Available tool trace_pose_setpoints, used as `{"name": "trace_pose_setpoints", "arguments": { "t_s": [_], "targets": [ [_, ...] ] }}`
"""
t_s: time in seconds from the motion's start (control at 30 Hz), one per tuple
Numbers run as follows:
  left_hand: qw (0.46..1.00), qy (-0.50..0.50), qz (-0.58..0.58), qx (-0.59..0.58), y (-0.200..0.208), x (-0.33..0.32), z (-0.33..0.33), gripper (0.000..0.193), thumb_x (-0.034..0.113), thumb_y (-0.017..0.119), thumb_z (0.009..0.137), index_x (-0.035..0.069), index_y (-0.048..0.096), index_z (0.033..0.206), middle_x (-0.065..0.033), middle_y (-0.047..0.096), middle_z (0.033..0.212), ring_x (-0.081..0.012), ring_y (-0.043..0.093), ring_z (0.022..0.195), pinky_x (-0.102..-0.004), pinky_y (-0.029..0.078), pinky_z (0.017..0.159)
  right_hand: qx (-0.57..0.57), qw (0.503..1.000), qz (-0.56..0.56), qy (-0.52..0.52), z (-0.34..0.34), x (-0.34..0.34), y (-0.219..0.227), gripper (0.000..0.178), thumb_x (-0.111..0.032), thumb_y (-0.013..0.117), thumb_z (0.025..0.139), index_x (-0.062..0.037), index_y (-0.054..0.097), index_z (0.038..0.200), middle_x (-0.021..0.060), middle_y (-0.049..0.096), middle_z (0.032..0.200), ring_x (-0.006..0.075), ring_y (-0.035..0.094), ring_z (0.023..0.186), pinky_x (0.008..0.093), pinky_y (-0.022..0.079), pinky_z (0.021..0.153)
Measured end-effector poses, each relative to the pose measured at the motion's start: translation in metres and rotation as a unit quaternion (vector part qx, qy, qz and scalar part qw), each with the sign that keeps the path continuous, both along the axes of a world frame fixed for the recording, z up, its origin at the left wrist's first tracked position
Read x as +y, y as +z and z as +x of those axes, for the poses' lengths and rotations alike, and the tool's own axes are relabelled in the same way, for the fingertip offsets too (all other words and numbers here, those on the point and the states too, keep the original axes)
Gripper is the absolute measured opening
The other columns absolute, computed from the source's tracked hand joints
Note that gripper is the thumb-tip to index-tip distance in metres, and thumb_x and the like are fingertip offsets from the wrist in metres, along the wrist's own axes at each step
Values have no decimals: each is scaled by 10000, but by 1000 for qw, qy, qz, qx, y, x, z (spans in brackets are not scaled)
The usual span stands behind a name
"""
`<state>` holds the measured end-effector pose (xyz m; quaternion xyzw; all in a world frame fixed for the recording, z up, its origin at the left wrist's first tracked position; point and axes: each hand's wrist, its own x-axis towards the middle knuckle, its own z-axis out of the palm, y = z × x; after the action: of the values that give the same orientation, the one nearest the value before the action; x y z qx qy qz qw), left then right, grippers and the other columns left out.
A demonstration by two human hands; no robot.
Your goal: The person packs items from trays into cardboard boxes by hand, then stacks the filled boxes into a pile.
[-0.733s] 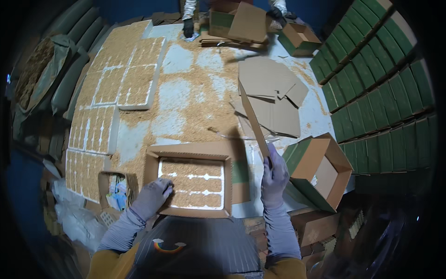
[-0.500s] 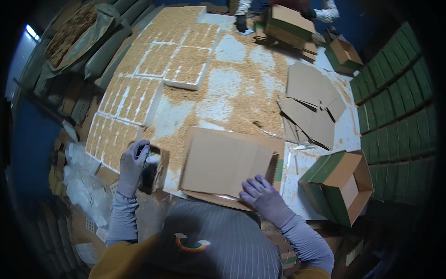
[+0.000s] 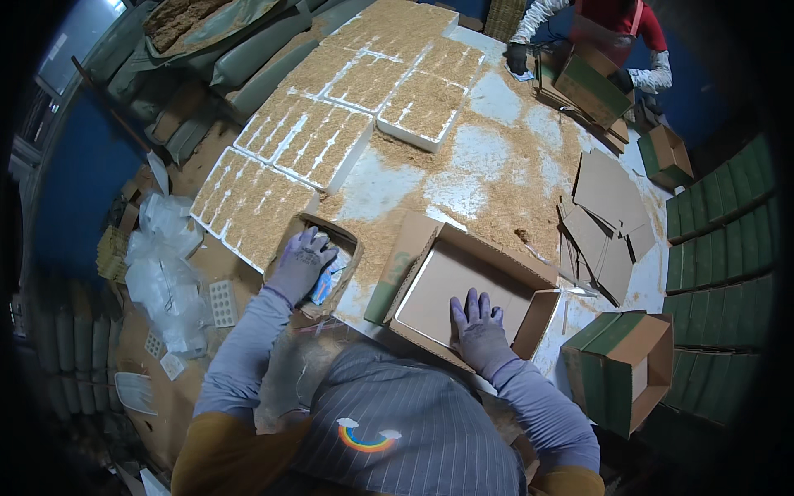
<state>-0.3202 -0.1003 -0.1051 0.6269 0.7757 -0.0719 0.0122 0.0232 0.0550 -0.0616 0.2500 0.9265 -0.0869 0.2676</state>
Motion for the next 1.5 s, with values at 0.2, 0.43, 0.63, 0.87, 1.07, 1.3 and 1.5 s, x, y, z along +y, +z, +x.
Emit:
{"name": "trace_pose_setpoints", "arguments": {
  "t_s": [0.2, 0.43, 0.63, 0.87, 1.07, 1.3, 1.5],
  "targets": [
    [988, -57, 57, -128, 2, 18, -36, 247, 334, 629, 818, 88, 644, 832, -72, 583, 954, -251, 548, 991, -412, 412, 872, 106, 992, -48, -51, 24, 20, 10, 664, -421, 572, 881, -116, 338, 1422, 222, 334, 1453, 375, 317, 1350, 476, 282, 1092],
    [984, 50, 76, -154, 23, 13, -29, 308, 368, 731, 725, 76, 659, 788, -90, 584, 935, -257, 541, 1007, -406, 404, 876, 235, 966, -16, -107, 70, 3, 38, 514, -357, 598, 879, -100, 479, 1308, 175, 471, 1320, 346, 413, 1261, 455, 310, 1080],
    [939, -71, 337, -18, 100, 61, 65, 188, 275, 684, 815, 108, 602, 842, -72, 544, 957, -311, 503, 1131, -470, 391, 899, 343, 926, 48, -153, 84, -4, 55, 469, -315, 633, 857, -106, 517, 1260, 144, 494, 1283, 351, 407, 1253, 478, 299, 1088],
    [864, -99, 301, -392, 94, 94, 111, 162, 217, 647, 857, 56, 650, 873, -105, 639, 985, -288, 591, 1010, -373, 459, 938, 465, 826, 84, -307, 123, 9, 37, 464, -182, 630, 831, -75, 510, 1267, 184, 483, 1312, 371, 443, 1241, 447, 353, 1051],
    [749, 36, -115, -651, 9, 92, 87, 778, 594, 343, 929, 7, 295, 1439, -182, 423, 1402, -254, 392, 1305, -320, 306, 1090, 401, 375, -557, -623, 154, 26, -92, 760, -326, 655, 890, -145, 224, 1490, -39, 546, 939, 40, 522, 866, 263, 486, 730],
    [858, 83, 59, -503, -38, 97, 136, 691, 397, 742, 786, -5, 456, 1269, -209, 569, 1178, -318, 577, 1057, -380, 465, 898, 443, 588, -355, -576, 84, 13, -90, 960, -348, 730, 791, 27, 165, 1470, 225, 362, 1434, 296, 337, 1343, 365, 295, 1095],
    [823, 23, 19, -567, -32, 113, 135, 585, 358, 698, 830, -26, 499, 1224, -231, 560, 1184, -344, 590, 1030, -400, 469, 880, 517, 564, -265, -587, 96, -25, -33, 951, -390, 688, 804, -14, 148, 1490, 200, 367, 1439, 277, 357, 1331, 354, 312, 1082]
  ]
}}
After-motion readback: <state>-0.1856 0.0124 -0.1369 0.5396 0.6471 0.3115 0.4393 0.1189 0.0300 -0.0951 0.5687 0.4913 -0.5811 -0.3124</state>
